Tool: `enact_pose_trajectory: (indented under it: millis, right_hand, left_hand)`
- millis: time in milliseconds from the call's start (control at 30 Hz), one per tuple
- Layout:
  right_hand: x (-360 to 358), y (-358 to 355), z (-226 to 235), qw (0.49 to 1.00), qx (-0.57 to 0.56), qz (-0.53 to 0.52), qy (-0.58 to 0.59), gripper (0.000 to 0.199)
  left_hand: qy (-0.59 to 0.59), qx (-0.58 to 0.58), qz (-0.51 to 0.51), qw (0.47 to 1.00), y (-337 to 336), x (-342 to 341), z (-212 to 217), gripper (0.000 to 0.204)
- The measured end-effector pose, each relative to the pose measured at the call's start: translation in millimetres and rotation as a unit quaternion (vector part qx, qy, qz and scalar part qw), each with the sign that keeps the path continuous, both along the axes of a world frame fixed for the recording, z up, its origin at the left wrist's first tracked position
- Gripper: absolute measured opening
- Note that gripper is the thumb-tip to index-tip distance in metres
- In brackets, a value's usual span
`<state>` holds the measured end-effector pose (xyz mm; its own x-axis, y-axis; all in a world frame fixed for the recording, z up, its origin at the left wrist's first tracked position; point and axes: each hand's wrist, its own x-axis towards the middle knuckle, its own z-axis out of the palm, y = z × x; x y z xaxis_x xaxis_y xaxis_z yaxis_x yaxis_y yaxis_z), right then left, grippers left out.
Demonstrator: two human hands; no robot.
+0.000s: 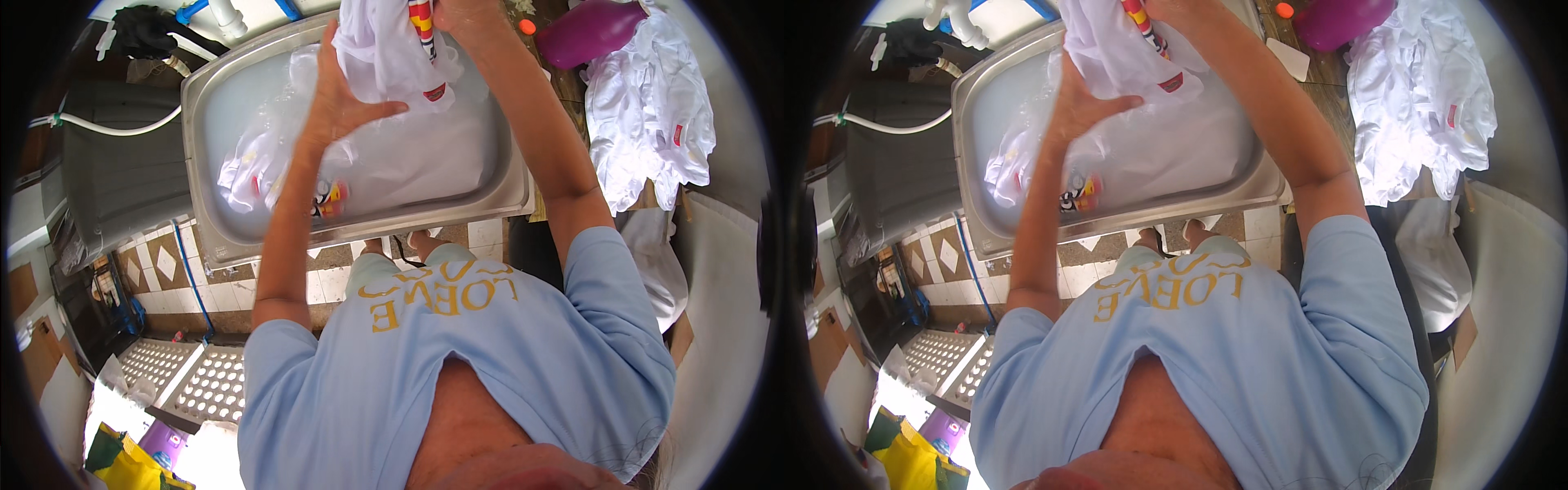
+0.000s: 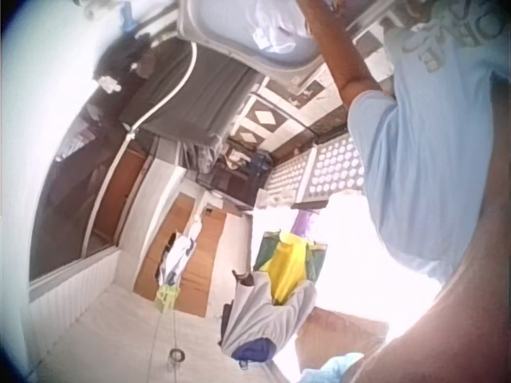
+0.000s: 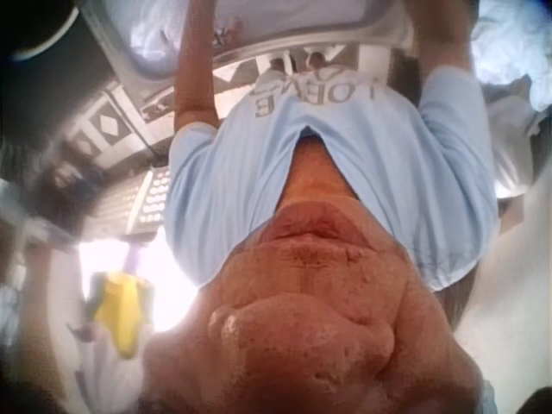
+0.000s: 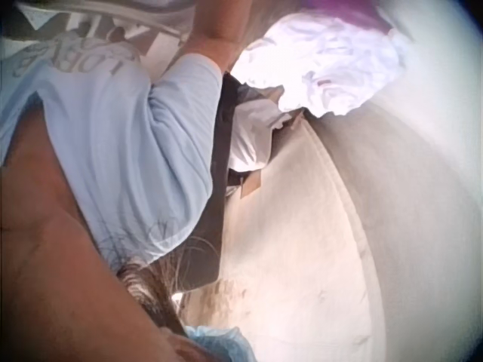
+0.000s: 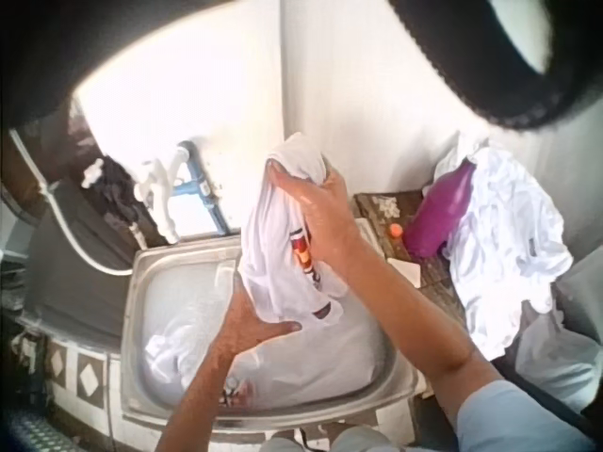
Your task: The person washes white garments by hand in a basin of soapy water, scrubbing sections of the fabric against itself and using a bar of soap.
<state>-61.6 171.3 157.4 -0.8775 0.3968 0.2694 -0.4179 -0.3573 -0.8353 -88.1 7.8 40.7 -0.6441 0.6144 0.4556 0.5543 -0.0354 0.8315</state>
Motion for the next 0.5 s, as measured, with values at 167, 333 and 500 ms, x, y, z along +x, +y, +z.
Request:
enact_pose_trajectory:
  millis: [167,333,500]
  right_hand:
    - [20,-16,15,0.993,-0.093,-0.029,0.074,0.04]
    - [50,6,-19,0.962,-0.224,-0.116,0.108,0.049]
    - [55,-26,-99,0.871,-0.409,-0.093,-0.255,0.073]
  left_hand:
    - [-0.163,0.111,0.064,0.978,43,10,-33,0.077]
    - [-0.229,0.287,0.073,0.927,46,-16,-10,0.038]
    - [-0.075,0.239,0.086,0.964,46,-17,21,0.025]
